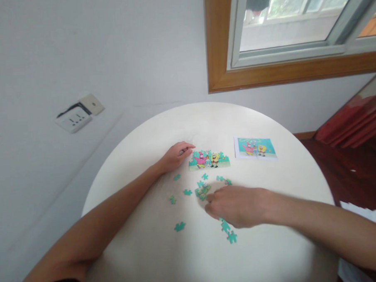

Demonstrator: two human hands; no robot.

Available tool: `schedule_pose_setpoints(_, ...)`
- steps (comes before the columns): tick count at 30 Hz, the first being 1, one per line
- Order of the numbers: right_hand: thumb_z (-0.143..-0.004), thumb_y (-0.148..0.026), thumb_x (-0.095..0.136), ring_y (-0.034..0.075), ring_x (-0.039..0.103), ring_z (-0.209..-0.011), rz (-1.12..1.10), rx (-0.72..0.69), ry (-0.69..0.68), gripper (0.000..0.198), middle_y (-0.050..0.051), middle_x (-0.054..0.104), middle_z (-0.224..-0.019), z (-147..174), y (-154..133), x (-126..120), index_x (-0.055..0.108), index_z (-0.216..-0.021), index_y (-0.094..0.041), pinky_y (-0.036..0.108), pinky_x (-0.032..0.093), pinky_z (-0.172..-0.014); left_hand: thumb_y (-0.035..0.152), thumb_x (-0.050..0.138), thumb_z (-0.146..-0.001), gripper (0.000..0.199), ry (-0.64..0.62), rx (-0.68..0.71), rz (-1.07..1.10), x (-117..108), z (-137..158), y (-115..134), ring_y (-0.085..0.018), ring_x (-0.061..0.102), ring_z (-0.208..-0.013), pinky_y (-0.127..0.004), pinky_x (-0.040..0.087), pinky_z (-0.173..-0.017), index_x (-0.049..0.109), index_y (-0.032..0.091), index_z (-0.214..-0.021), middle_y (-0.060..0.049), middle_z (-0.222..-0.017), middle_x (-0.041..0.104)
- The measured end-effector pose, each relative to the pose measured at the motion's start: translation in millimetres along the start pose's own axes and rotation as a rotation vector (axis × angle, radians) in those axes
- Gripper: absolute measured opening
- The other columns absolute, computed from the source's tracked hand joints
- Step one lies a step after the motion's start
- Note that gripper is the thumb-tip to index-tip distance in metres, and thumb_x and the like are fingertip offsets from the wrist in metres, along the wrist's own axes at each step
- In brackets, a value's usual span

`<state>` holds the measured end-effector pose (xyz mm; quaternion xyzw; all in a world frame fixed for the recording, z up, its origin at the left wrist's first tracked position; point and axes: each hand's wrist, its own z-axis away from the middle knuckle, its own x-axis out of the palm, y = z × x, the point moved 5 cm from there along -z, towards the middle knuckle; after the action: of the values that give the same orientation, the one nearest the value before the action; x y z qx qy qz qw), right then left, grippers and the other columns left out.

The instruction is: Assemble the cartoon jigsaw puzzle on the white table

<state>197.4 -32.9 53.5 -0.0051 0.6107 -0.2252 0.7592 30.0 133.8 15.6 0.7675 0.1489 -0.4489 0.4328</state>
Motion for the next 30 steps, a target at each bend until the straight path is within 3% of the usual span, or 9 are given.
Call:
schedule_pose_setpoints(5, -0.072, 0.001, 0.062, 0.017, 0.061, -0.069, -0.151, 0.008, -0.014, 0.02, 0.008, 0.071, -0.079, -1, 7, -2, 0.07, -0.085, -0.013, 0.027, 0.039, -0.058, 0.043, 0.042, -0.097, 0.039, -0.005, -0.005, -0.007, 0, 1, 1, -0.022, 0.061, -0.103, -0.037, 0.045, -0.098, 0.067, 0.018, -0.113, -0.008, -0.11, 0.069)
schedule_pose_setpoints(8, -0.078, -0.002, 0.06, 0.014, 0.058, -0.072, -0.346, -0.071, 0.081, 0.015, 0.003, 0.067, -0.078, -1, 24, -12, 0.066, -0.077, -0.016, 0.026, 0.042, -0.066, 0.042, 0.041, -0.097, 0.039, -0.004, 0.008, 0.007, 0, 1, 2, -0.022, 0.061, -0.103, -0.037, 0.045, -0.097, 0.068, 0.018, -0.113, -0.009, -0.11, 0.068)
schedule_pose_setpoints(13, -0.085, -0.018, 0.06, 0.012, 0.057, -0.068, -0.782, 0.093, 0.494, 0.002, 0.0, 0.064, -0.074, 8, 101, -32, 0.062, -0.085, -0.016, 0.025, 0.045, -0.064, 0.042, 0.042, -0.097, 0.038, 0.007, 0.075, -0.041, 2, 0, 6, -0.023, 0.06, -0.105, -0.039, 0.042, -0.1, 0.067, 0.018, -0.112, -0.01, -0.11, 0.069)
schedule_pose_setpoints(16, -0.084, -0.025, 0.06, 0.012, 0.055, -0.065, -0.826, 0.256, 0.812, 0.011, 0.0, 0.061, -0.071, 18, 150, -33, 0.064, -0.088, -0.016, 0.027, 0.045, -0.063, 0.043, 0.043, -0.097, 0.038, -0.014, 0.138, -0.069, 4, 1, 11, -0.024, 0.057, -0.112, -0.041, 0.038, -0.104, 0.067, 0.019, -0.114, -0.009, -0.116, 0.068)
schedule_pose_setpoints(17, -0.084, -0.027, 0.059, 0.013, 0.054, -0.063, -0.804, 0.29, 0.857, 0.016, 0.0, 0.06, -0.068, 19, 161, -31, 0.066, -0.091, -0.015, 0.028, 0.045, -0.062, 0.044, 0.043, -0.098, 0.038, -0.028, 0.162, -0.067, 4, 1, 13, -0.024, 0.057, -0.114, -0.041, 0.037, -0.105, 0.067, 0.02, -0.115, -0.009, -0.118, 0.068)
schedule_pose_setpoints(21, -0.079, -0.025, 0.06, 0.012, 0.052, -0.06, -0.742, 0.357, 0.9, 0.024, 0.0, 0.06, -0.068, 9, 183, -16, 0.069, -0.098, -0.013, 0.027, 0.042, -0.059, 0.045, 0.045, -0.098, 0.038, -0.09, 0.219, -0.048, 6, 4, 20, -0.024, 0.053, -0.12, -0.042, 0.033, -0.109, 0.067, 0.025, -0.121, -0.006, -0.129, 0.065)
schedule_pose_setpoints(26, -0.077, -0.025, 0.06, 0.012, 0.05, -0.06, -0.635, 0.426, 0.868, 0.015, 0.001, 0.06, -0.065, -4, 186, -8, 0.069, -0.078, -0.013, 0.025, 0.04, -0.058, 0.045, 0.043, -0.099, 0.038, -0.182, 0.204, -0.083, 8, 8, 26, -0.027, 0.047, -0.122, -0.045, 0.028, -0.11, 0.067, 0.031, -0.126, -0.001, -0.137, 0.062)
schedule_pose_setpoints(30, -0.079, -0.021, 0.056, 0.013, 0.052, -0.063, -0.514, 0.429, 0.85, 0.018, 0.002, 0.064, -0.067, -7, 186, -8, 0.071, -0.076, -0.013, 0.026, 0.041, -0.063, 0.045, 0.044, -0.098, 0.037, -0.21, 0.178, -0.085, 9, 9, 27, -0.028, 0.045, -0.123, -0.047, 0.026, -0.111, 0.066, 0.035, -0.127, 0.001, -0.139, 0.06)
